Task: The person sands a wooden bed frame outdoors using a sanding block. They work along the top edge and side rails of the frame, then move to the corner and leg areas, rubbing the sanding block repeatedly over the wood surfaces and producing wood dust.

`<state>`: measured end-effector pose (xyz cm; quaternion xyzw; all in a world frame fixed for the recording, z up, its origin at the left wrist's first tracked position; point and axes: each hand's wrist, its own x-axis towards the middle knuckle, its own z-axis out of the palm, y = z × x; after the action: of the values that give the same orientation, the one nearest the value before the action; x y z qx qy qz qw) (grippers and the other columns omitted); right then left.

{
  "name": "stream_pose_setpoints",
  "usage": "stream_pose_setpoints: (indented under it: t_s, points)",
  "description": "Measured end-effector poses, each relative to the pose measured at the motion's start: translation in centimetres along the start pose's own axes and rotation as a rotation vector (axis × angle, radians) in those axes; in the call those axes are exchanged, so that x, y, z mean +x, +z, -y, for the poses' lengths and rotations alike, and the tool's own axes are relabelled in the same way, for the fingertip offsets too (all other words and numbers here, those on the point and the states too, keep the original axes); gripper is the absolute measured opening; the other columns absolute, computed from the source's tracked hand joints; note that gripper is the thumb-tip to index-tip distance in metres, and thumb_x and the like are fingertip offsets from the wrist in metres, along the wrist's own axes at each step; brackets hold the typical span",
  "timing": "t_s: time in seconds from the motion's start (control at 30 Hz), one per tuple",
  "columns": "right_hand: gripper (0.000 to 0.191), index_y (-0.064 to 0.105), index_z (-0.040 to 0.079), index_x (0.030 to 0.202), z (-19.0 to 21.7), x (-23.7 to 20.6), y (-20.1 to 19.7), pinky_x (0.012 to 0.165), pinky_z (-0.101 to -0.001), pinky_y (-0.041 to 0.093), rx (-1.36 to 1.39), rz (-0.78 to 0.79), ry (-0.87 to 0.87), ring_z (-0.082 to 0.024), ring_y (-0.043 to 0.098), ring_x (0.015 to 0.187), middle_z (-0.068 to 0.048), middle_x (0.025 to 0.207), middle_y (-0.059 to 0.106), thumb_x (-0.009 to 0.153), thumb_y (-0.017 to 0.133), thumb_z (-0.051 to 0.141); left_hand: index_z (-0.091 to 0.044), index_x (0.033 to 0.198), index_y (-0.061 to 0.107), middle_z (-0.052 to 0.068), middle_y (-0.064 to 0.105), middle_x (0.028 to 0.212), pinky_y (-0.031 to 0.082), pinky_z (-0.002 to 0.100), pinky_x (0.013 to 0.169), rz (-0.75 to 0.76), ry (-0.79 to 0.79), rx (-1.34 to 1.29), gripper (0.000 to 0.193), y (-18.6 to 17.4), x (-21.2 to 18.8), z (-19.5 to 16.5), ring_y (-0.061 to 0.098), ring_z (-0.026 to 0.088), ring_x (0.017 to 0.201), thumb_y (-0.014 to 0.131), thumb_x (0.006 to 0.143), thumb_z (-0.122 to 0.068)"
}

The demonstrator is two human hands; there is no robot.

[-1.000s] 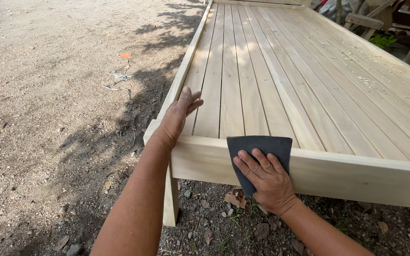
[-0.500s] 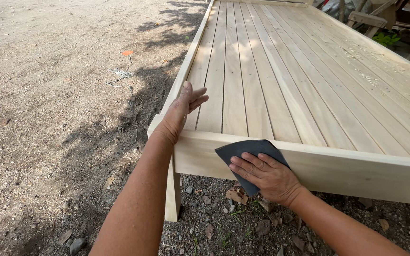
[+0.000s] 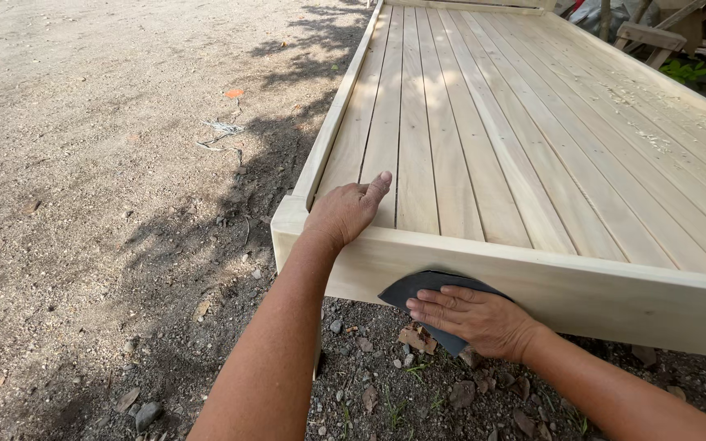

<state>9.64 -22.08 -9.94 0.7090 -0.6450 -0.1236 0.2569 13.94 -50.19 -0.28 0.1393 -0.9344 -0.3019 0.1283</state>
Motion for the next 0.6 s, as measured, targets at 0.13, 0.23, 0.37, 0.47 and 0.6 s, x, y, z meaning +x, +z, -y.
stream_pose_setpoints:
  t_s: [0.13,0.23,0.37,0.47,0.6]
  points:
    - [0.079,0.037,0.014,0.157,0.7,1.0,0.8,0.125,-0.0390,0.012,0.024,-0.001,0.055,-0.013,0.023,0.153,0.002,0.165,0.033,0.080,0.054,0.009,-0.023,0.123,0.074,0.018,0.072,0.118,0.046,0.051,0.103,0.024,0.010,0.068,0.081,0.3,-0.1,-0.8,0.064,0.040,0.115,0.020,0.093,-0.075]
    - [0.079,0.035,0.012,0.158,2.4,6.6,2.6,0.127,-0.0380,0.011,0.073,0.008,0.060,-0.015,0.024,0.154,-0.001,0.167,0.031,0.083,0.058,0.008,-0.016,0.115,0.077,0.017,0.074,0.114,0.048,0.050,0.102,-0.023,0.016,0.078,0.083,0.2,-0.5,-0.9,0.066,0.039,0.113,0.020,0.095,-0.074]
    - [0.080,0.035,0.012,0.159,2.3,7.5,2.8,0.128,-0.0376,0.012,0.121,0.021,0.059,-0.015,0.024,0.155,-0.002,0.168,0.029,0.083,0.059,0.008,-0.012,0.110,0.078,0.018,0.075,0.112,0.049,0.051,0.102,-0.025,0.021,0.184,0.084,0.3,-1.1,-0.9,0.067,0.040,0.111,0.016,0.100,-0.068]
    - [0.084,0.038,0.010,0.158,0.2,1.2,1.2,0.127,-0.0389,0.014,0.176,-0.003,0.001,-0.015,0.024,0.155,-0.001,0.168,0.032,0.076,0.055,0.021,-0.013,0.111,0.078,0.018,0.075,0.112,0.050,0.051,0.101,-0.016,0.008,0.224,0.084,0.2,-1.2,-1.1,0.068,0.039,0.110,0.014,0.101,-0.067]
    - [0.075,0.040,0.018,0.156,-1.1,-5.0,-0.1,0.127,-0.0354,0.013,-0.069,-0.020,0.057,-0.011,0.025,0.153,0.006,0.165,0.034,0.082,0.047,0.006,-0.016,0.114,0.077,0.017,0.073,0.116,0.050,0.051,0.100,0.015,-0.036,0.227,0.083,0.2,-1.3,-1.9,0.067,0.037,0.113,0.016,0.100,-0.070]
